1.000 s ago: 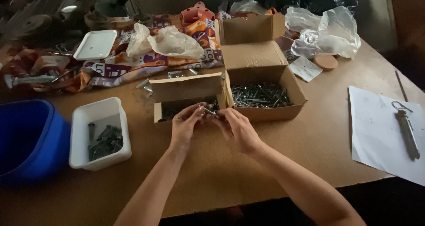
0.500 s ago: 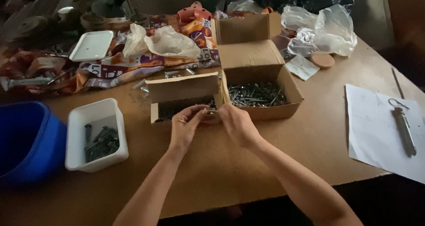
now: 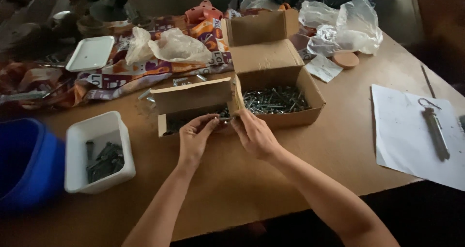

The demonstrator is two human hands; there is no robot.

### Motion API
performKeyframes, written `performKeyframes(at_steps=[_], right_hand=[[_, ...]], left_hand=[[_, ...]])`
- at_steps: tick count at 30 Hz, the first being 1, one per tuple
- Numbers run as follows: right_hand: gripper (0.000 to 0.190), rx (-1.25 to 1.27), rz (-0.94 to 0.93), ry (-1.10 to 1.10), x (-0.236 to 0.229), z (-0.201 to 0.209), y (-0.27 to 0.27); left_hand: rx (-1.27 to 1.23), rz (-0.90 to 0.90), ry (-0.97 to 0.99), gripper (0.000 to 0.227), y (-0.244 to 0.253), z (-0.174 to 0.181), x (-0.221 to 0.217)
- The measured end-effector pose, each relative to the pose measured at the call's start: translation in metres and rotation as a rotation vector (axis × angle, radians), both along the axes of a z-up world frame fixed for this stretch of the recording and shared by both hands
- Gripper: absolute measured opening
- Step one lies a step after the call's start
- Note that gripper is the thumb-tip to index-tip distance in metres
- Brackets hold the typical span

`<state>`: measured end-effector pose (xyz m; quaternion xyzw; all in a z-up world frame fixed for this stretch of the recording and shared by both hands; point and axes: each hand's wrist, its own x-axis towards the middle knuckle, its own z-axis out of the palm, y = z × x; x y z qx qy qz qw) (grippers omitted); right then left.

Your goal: Sorting various types of screws and bolts into different containers on a workshop table.

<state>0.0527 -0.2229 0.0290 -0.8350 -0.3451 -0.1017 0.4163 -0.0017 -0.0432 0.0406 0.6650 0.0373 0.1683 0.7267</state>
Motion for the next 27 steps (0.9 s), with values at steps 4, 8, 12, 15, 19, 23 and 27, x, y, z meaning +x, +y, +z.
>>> performKeyframes(at_steps=[4, 8, 12, 15, 19, 23, 27], right_hand=[[0.018, 0.031, -0.056, -0.049, 0.003, -0.007, 0.0], [0.019, 0.057, -0.007, 0.019, -0.001, 0.001, -0.002], [0.015, -0.065, 0.014, -0.077, 0.007, 0.001, -0.003], [0.017, -0.089, -0.031, -0.157, 0.008, -0.002, -0.004], [0.019, -0.069, -0.028, -0.201, 0.003, 0.0, -0.002], [0.018, -0.072, -0.012, -0.208, 0.0, 0.004, -0.003], [0.016, -0.043, 0.021, -0.083, 0.007, -0.005, -0.009]], left_hand=[[0.139, -0.014, -0.017, 0.017, 0.013, -0.027, 0.013], [0.221, 0.009, -0.003, 0.021, 0.009, -0.014, 0.009], [0.212, -0.025, 0.07, 0.027, 0.004, -0.003, 0.003], [0.331, -0.092, 0.119, 0.027, 0.013, -0.012, 0.012], [0.246, -0.1, 0.144, 0.028, 0.011, -0.005, 0.008], [0.18, -0.108, 0.188, 0.027, 0.014, -0.006, 0.011], [0.184, -0.143, 0.096, 0.019, 0.013, -0.002, 0.008]])
